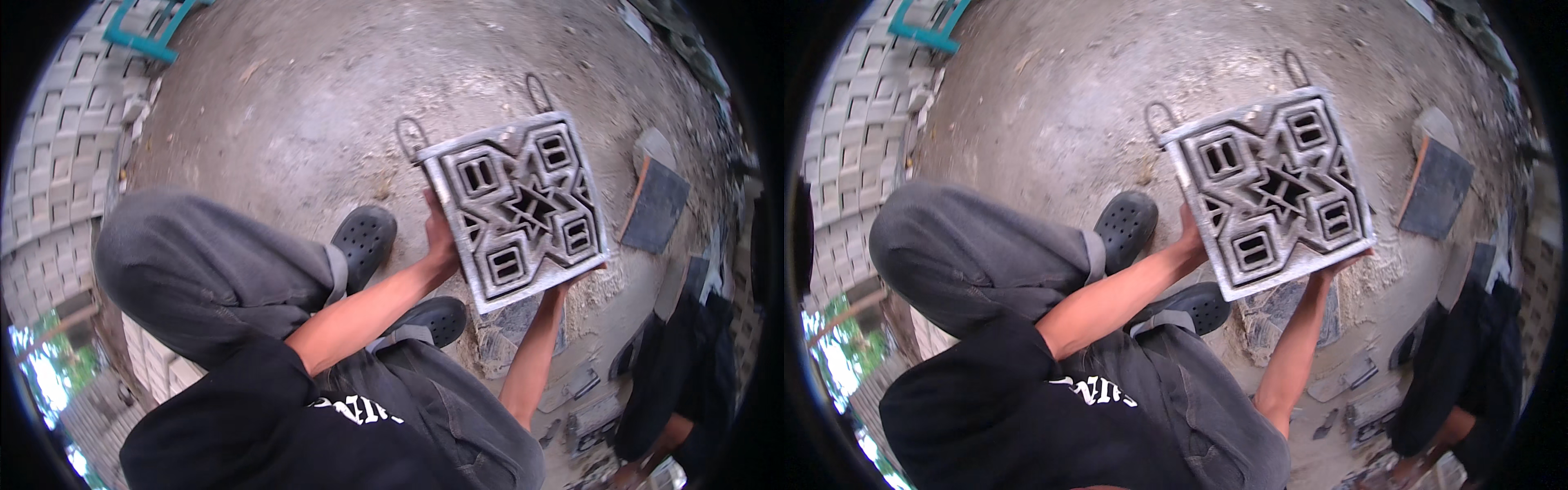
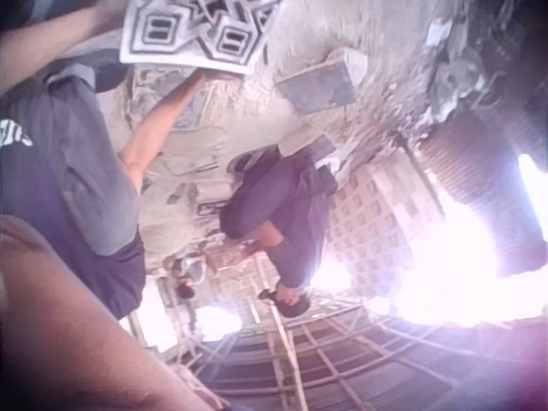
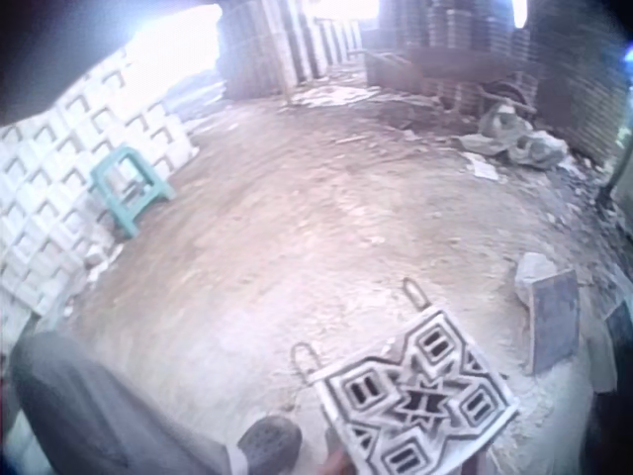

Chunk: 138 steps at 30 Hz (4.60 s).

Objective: The person assembles a decorative masonry block by placing concrete components into a metal mold, tapping them into place with a metal rod, and scraping away excess material with a trowel.

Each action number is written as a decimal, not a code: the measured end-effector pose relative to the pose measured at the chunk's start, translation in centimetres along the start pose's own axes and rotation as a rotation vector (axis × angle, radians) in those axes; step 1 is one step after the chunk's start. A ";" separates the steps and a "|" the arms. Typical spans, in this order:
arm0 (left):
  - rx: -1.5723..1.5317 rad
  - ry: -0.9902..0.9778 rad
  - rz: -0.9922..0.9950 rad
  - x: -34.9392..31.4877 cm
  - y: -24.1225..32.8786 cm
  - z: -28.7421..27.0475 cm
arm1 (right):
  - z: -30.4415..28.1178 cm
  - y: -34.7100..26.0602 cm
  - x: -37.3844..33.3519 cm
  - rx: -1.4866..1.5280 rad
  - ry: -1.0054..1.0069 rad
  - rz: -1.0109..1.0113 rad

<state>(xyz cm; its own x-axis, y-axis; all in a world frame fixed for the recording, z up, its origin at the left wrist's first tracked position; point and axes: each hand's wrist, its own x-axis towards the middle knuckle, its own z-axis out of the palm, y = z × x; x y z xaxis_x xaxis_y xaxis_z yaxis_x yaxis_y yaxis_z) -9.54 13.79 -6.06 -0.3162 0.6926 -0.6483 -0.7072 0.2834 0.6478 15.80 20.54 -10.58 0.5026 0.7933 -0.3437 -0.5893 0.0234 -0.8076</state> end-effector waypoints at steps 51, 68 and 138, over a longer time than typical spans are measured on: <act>0.297 0.224 0.032 -0.8 0.7 2.2 | 0.2 0.7 1.6 -0.295 -0.041 -0.285; 2.506 -0.880 -1.075 -0.9 25.4 5.2 | 1.3 -1.4 -8.8 -0.693 0.009 -0.225; 1.959 -0.957 0.552 -5.8 40.0 11.3 | -3.5 1.7 -9.1 -2.150 -0.711 -1.060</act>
<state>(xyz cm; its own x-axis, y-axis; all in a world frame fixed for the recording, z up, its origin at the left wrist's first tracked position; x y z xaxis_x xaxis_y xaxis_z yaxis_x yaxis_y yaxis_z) -28.89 28.57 28.16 0.5289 0.7543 -0.3890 0.8081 -0.3076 0.5025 12.43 11.20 -10.48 -0.3666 0.9282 0.0630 0.9232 0.3546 0.1481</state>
